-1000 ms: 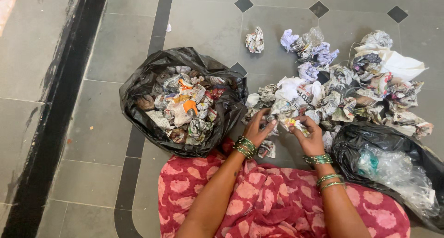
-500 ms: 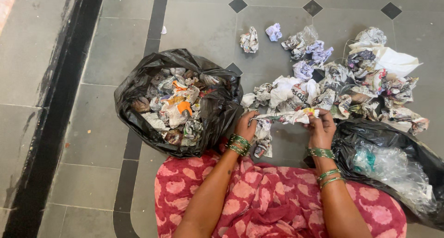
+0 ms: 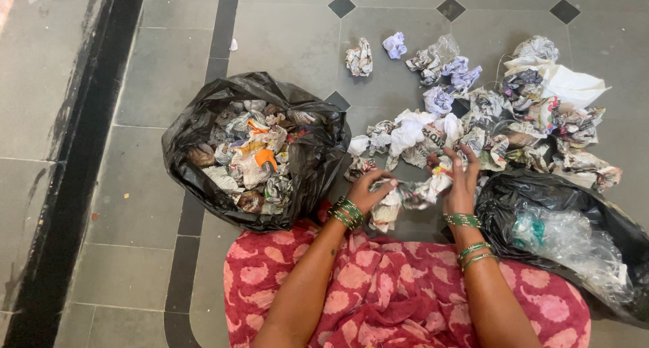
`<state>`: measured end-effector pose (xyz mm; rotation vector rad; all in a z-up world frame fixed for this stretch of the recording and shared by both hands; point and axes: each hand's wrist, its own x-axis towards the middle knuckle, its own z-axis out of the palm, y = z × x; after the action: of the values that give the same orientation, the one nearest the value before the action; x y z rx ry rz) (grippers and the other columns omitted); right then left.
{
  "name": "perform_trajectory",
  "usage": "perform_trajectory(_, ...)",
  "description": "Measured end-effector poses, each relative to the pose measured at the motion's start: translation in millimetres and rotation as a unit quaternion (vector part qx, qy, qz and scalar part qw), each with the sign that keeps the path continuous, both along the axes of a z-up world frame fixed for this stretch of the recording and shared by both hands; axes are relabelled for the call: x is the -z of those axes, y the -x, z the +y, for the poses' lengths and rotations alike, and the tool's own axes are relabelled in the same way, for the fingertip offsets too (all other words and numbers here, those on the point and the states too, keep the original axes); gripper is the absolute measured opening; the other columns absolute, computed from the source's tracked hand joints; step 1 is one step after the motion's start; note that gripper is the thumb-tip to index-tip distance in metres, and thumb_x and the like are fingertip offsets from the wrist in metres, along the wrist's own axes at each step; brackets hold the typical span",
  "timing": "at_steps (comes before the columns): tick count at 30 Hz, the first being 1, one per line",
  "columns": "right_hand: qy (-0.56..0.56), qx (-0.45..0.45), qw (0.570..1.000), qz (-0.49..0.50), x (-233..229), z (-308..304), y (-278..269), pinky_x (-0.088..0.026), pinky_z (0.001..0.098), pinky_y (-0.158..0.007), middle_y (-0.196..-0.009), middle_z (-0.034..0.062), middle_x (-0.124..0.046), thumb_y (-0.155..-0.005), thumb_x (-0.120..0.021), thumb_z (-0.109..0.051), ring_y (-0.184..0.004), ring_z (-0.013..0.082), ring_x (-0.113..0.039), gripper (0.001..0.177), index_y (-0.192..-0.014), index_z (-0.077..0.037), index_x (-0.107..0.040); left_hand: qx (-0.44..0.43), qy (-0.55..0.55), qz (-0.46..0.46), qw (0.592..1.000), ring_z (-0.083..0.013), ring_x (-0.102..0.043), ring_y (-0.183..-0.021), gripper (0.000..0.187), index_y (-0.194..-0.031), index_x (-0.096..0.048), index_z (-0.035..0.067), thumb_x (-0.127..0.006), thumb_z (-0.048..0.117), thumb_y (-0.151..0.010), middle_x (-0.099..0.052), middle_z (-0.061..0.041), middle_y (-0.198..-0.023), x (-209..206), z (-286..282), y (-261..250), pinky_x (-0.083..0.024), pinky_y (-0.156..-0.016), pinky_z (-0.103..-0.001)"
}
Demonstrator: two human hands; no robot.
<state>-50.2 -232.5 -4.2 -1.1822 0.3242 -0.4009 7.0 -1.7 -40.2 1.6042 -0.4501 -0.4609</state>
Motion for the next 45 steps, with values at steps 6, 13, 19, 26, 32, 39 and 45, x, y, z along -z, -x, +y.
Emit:
perform_trajectory(6,0.179,-0.157,0.971,0.035,-13.2,27.4,-1.9,-0.057,0.0412,-0.093,-0.125,0.0155,-0.063,-0.086,-0.072,-0.001,-0.114,0.0261,-0.065,0.089,-0.156,-0.009,-0.018,-0.043,0.018,-0.035,0.998,-0.0199,-0.068,-0.109,0.039,-0.114,-0.069,0.006,-0.077,0.035,-0.09,-0.073,-0.008,-0.113,-30.9,0.8,1.4,-0.051,-0.097,-0.035)
perform_trajectory(13,0.145,-0.035,0.989,0.023,3.1,6.7,-3.4,-0.059,0.0319,-0.076,-0.103,0.0124,-0.066,-0.094,-0.063,0.011,-0.081,0.0186,-0.07,0.07,-0.155,-0.003,-0.032,-0.028,-0.207,-0.034,0.977,-0.0288,-0.069,-0.1,0.049,-0.114,-0.065,0.013,-0.086,0.029,-0.073,-0.072,-0.01,-0.109,-51.9,6.0,5.0,-0.053,-0.085,-0.039)
perform_trajectory(19,0.092,0.082,0.992,-0.014,-0.5,-9.5,1.4,-0.06,0.0348,-0.076,-0.105,0.0129,-0.068,-0.101,-0.062,0.008,-0.082,0.0204,-0.071,0.067,-0.157,-0.006,-0.027,-0.174,-0.129,-0.126,0.968,-0.0295,-0.069,-0.092,0.029,-0.106,-0.06,0.008,-0.067,0.005,-0.079,-0.067,-0.01,-0.104,-2.0,6.6,-5.9,-0.056,-0.082,-0.04)
perform_trajectory(26,-0.044,0.108,0.993,-0.017,-13.2,-17.0,5.7,-0.061,0.0382,-0.067,-0.102,0.0113,-0.066,-0.101,-0.063,0.002,-0.078,0.0196,-0.067,0.068,-0.157,-0.012,-0.027,-0.138,-0.097,-0.152,0.974,-0.0315,-0.068,-0.098,0.02,-0.103,-0.065,0.006,-0.07,0.022,-0.093,-0.07,-0.013,-0.105,13.1,3.3,2.2,-0.054,-0.087,-0.042)
perform_trajectory(32,-0.048,0.037,0.997,-0.047,-15.4,-11.4,10.6,-0.059,0.0361,-0.068,-0.106,0.0117,-0.065,-0.101,-0.062,0.004,-0.081,0.0202,-0.066,0.069,-0.159,-0.013,-0.029,-0.015,-0.129,-0.1,0.986,-0.0317,-0.064,-0.122,0.043,-0.132,-0.063,0.013,-0.062,0.041,-0.099,-0.068,-0.013,-0.13,-9.9,0.2,26.0,-0.048,-0.103,-0.044)
perform_trajectory(39,-0.106,0.082,0.986,-0.102,-20.2,-44.5,23.4,-0.06,0.0369,-0.066,-0.113,0.0126,-0.065,-0.104,-0.065,-0.004,-0.085,0.0199,-0.065,0.067,-0.159,-0.018,-0.029,0.157,-0.246,-0.099,0.951,-0.0341,-0.059,-0.123,0.093,-0.15,-0.046,0.015,-0.079,0.048,-0.07,-0.057,-0.018,-0.139,-17.4,8.6,45.8,-0.048,-0.102,-0.042)
perform_trajectory(45,-0.143,0.095,0.979,-0.109,-22.3,-50.0,29.3,-0.059,0.0353,-0.073,-0.121,0.0147,-0.065,-0.108,-0.07,-0.012,-0.099,0.0231,-0.066,0.066,-0.161,-0.02,-0.031,0.135,-0.259,-0.164,0.942,-0.0338,-0.056,-0.127,0.083,-0.142,-0.056,0.008,-0.084,0.052,-0.078,-0.06,-0.017,-0.136,-10.4,3.4,50.3,-0.044,-0.107,-0.042)
